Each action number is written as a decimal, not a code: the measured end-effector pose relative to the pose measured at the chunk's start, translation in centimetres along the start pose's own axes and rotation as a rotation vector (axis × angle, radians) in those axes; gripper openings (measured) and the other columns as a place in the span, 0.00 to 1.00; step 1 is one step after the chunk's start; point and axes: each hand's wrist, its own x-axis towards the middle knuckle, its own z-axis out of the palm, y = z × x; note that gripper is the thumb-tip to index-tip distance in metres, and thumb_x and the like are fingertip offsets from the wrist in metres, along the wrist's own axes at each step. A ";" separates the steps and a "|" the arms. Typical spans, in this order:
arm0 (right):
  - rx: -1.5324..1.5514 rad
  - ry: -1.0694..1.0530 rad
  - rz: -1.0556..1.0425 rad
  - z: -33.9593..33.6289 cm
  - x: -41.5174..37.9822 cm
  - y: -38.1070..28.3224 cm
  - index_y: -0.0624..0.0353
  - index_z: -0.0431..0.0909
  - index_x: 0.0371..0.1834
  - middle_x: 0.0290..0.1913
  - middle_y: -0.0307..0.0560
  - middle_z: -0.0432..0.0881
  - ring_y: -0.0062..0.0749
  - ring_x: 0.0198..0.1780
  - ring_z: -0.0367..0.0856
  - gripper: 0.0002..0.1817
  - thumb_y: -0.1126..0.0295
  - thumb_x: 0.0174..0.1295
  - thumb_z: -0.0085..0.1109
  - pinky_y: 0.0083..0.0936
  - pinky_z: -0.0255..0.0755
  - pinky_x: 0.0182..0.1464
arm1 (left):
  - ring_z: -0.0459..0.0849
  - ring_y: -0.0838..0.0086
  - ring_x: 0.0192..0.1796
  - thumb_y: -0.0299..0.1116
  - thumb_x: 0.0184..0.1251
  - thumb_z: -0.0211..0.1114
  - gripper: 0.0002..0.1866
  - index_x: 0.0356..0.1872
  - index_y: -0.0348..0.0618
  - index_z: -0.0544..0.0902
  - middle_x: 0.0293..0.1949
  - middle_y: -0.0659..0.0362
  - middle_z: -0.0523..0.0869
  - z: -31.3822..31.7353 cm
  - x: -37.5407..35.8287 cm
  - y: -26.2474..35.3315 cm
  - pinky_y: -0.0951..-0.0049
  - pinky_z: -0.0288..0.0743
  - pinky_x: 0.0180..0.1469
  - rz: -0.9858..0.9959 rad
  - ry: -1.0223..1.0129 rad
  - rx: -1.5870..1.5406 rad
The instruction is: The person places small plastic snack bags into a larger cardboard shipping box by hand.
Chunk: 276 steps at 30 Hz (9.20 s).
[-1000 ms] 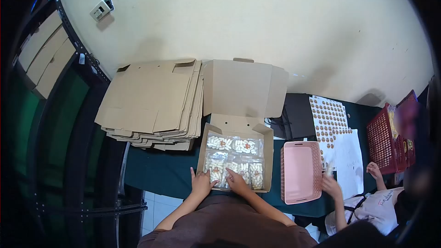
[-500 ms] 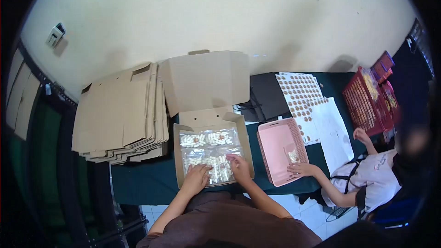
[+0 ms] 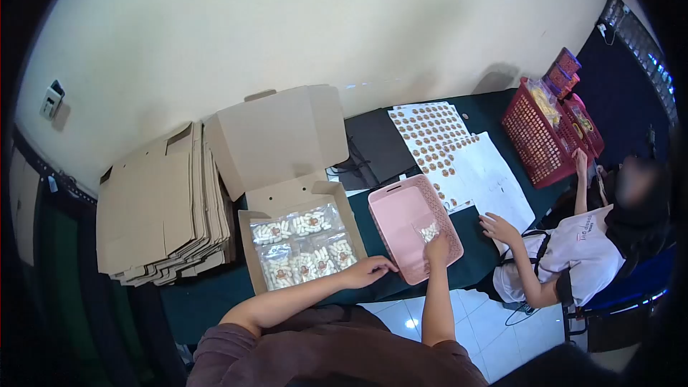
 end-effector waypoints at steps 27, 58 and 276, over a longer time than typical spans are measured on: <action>1.565 -0.593 0.231 -9.0 -5.3 -15.7 0.62 0.67 0.52 0.42 0.43 0.75 0.22 0.42 0.74 0.15 0.67 0.65 0.48 0.19 0.69 0.43 | 0.76 0.68 0.42 0.28 0.55 0.62 0.22 0.52 0.40 0.70 0.43 0.52 0.74 -3.8 -0.3 8.4 0.70 0.70 0.46 0.101 0.613 0.503; 1.225 -1.156 -0.306 -8.0 -16.5 -23.9 0.69 0.63 0.54 0.44 0.45 0.76 0.21 0.46 0.73 0.19 0.69 0.64 0.50 0.17 0.66 0.48 | 0.70 0.76 0.52 0.37 0.67 0.54 0.26 0.60 0.33 0.60 0.50 0.55 0.72 -3.0 -15.0 5.4 0.77 0.63 0.55 -0.040 1.185 -0.546; 0.734 -0.856 -0.503 5.9 -17.2 -17.7 0.71 0.46 0.66 0.59 0.66 0.64 0.44 0.52 0.71 0.47 0.64 0.47 0.66 0.31 0.66 0.53 | 0.56 0.38 0.63 0.64 0.41 0.66 0.63 0.68 0.42 0.35 0.63 0.31 0.52 -4.4 -19.5 -3.4 0.55 0.59 0.62 -0.991 0.798 0.630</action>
